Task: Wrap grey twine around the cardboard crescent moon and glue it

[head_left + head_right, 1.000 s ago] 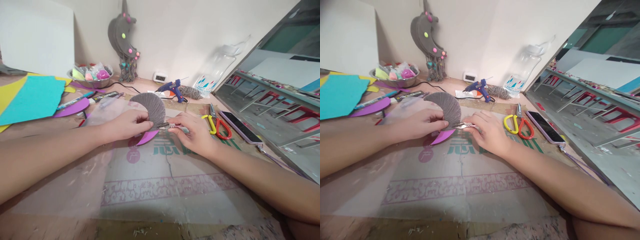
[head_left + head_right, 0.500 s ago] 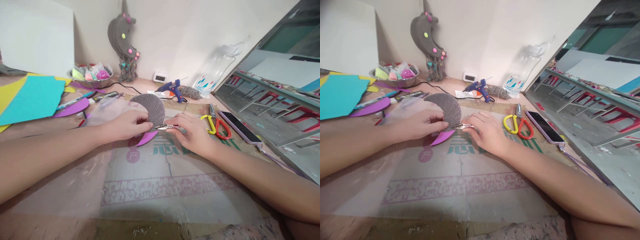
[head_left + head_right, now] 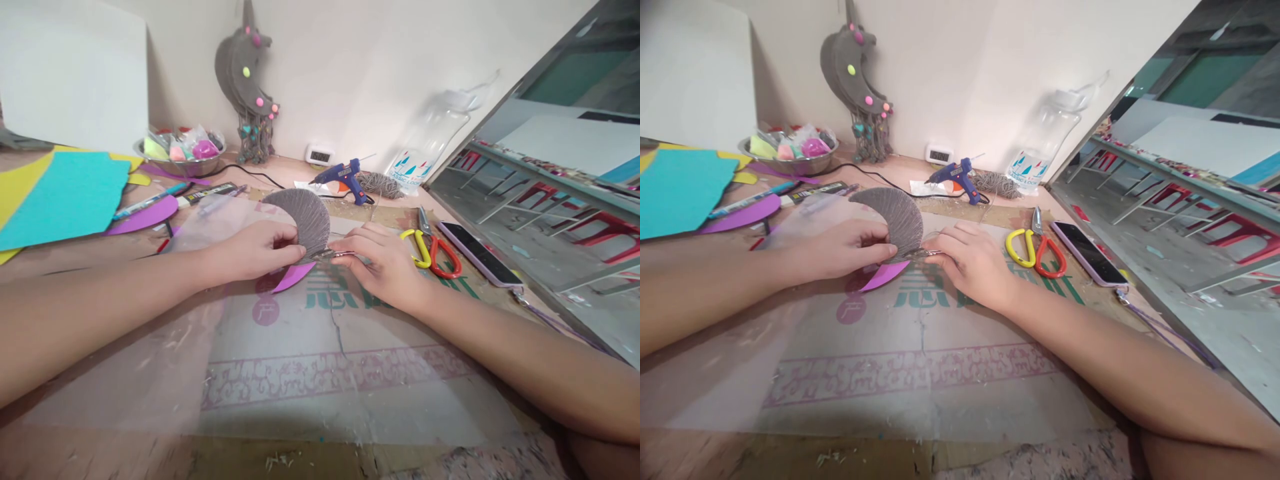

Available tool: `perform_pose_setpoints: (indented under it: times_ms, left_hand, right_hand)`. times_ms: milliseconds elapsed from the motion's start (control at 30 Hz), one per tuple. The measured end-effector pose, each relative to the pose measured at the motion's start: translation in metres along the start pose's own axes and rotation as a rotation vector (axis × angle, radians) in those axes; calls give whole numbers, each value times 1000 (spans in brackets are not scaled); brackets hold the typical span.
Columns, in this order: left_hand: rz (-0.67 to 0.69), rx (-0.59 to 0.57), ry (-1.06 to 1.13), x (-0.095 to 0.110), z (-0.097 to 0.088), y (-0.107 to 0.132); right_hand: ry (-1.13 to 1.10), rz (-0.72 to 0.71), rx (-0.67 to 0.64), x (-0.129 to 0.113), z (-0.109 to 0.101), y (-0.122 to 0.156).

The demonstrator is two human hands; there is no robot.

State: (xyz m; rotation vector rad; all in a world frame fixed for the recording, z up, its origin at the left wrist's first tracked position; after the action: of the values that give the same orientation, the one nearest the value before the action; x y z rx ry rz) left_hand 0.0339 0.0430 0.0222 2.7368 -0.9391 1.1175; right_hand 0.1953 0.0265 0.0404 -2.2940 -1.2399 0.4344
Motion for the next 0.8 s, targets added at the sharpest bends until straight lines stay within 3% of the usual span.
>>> perform_pose_setpoints:
  times_ms: [800]
  left_hand:
    - [19, 22, -12, -6, 0, -1]
  right_hand:
    - [-5, 36, 30, 0, 1, 1]
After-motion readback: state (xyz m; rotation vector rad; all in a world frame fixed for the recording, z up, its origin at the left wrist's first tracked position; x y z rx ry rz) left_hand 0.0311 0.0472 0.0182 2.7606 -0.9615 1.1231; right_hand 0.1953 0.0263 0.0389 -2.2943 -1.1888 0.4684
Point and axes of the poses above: each hand's wrist, its own y-axis away from the middle knuckle, its own z-axis out of the palm, x = y × z, the point moved 6 cm from there along -y, towards the middle knuckle, and after that the axes turned 5 degrees about z, right-handed, at the moved point
